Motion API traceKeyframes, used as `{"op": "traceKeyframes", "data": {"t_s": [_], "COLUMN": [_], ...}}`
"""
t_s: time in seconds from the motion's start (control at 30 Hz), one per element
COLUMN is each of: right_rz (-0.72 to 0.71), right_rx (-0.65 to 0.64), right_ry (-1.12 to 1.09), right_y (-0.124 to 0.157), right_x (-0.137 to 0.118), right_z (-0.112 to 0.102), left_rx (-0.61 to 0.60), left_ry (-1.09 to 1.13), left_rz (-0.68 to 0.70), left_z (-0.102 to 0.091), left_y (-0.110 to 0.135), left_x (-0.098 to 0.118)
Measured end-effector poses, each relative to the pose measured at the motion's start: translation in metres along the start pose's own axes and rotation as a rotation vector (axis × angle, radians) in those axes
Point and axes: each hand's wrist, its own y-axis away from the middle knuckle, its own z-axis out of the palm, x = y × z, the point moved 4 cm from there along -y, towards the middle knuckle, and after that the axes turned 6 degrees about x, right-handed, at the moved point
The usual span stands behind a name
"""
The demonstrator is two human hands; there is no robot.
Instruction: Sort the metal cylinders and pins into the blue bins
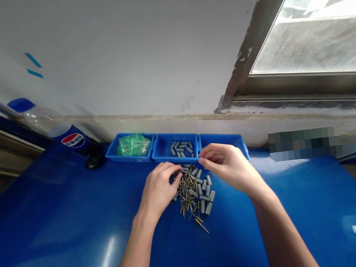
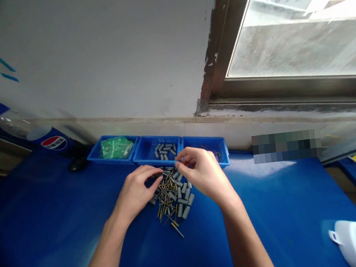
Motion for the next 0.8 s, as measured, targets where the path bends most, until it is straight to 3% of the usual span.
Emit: {"op": "traceKeyframes", "data": {"t_s": [0.43, 0.63, 0.8], "right_rz": [-0.052, -0.094, -0.105], "right_rx": [-0.037, -0.035, -0.098], "right_ry": [0.032, 0.091, 0.072], "right_y": [0.003, 0.001, 0.003], "right_x": [-0.004, -0.001, 0.000], "right_z": [0.005, 0.004, 0.002], "left_rx": [-0.070, -0.029, 0.068], "left_ry": [-0.026, 0.037, 0.112], "left_rz": [-0.080, -0.013, 0.092], "left_z": [0.017, 0.014, 0.003], "left_y": [0.002, 0.001, -0.001], "left_x": [0.007, 0.005, 0.017]}}
